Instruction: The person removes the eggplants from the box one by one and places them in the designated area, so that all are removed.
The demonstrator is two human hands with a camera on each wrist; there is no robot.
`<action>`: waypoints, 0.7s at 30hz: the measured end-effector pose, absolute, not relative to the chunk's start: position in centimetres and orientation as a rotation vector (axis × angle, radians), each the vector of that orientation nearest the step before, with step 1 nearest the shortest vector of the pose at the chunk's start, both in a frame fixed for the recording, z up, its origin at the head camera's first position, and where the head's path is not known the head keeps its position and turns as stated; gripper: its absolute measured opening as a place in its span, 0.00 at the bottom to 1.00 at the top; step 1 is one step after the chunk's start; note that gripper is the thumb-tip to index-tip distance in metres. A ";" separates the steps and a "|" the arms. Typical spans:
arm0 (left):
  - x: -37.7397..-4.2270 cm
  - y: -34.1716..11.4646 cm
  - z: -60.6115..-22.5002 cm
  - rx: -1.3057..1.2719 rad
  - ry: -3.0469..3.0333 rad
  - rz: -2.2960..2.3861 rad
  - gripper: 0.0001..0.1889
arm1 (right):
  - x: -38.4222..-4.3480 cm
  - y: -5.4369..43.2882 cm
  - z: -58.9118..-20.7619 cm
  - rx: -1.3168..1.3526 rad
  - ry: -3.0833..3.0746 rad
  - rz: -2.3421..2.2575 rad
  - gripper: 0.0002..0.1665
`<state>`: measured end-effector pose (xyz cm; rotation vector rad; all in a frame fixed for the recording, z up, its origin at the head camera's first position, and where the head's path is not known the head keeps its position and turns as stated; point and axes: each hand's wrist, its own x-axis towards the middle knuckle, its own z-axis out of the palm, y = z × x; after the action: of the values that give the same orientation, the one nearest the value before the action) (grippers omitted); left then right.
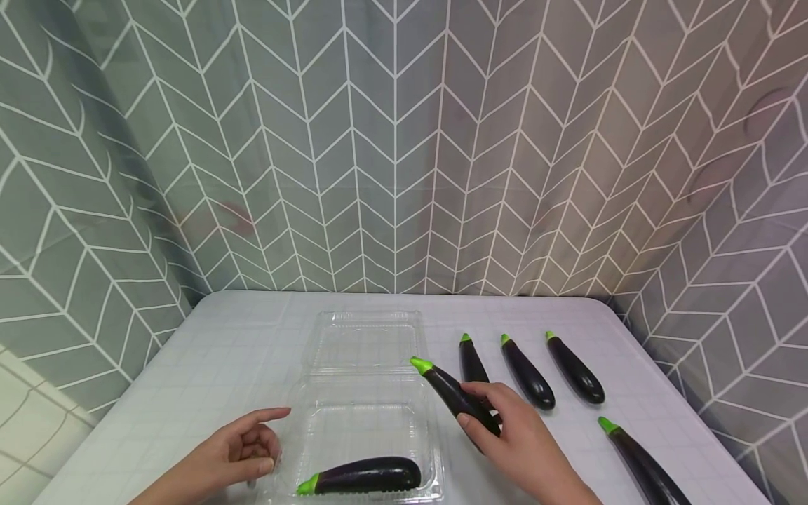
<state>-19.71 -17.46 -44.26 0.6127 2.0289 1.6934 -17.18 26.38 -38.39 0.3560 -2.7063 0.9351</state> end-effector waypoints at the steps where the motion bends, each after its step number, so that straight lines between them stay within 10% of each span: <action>1: -19.7 -17.5 -44.3 0.609 2.031 1.692 0.33 | -17.1 26.5 -38.4 0.354 -2.702 0.933 0.22; 21: -19.8 -17.6 -44.5 0.601 2.001 1.709 0.33 | -15.7 29.9 -38.9 0.131 -2.760 0.903 0.26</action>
<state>-19.83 -17.56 -44.47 0.6009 2.0010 1.7089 -15.65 29.93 -38.89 0.1313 -2.7598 0.9031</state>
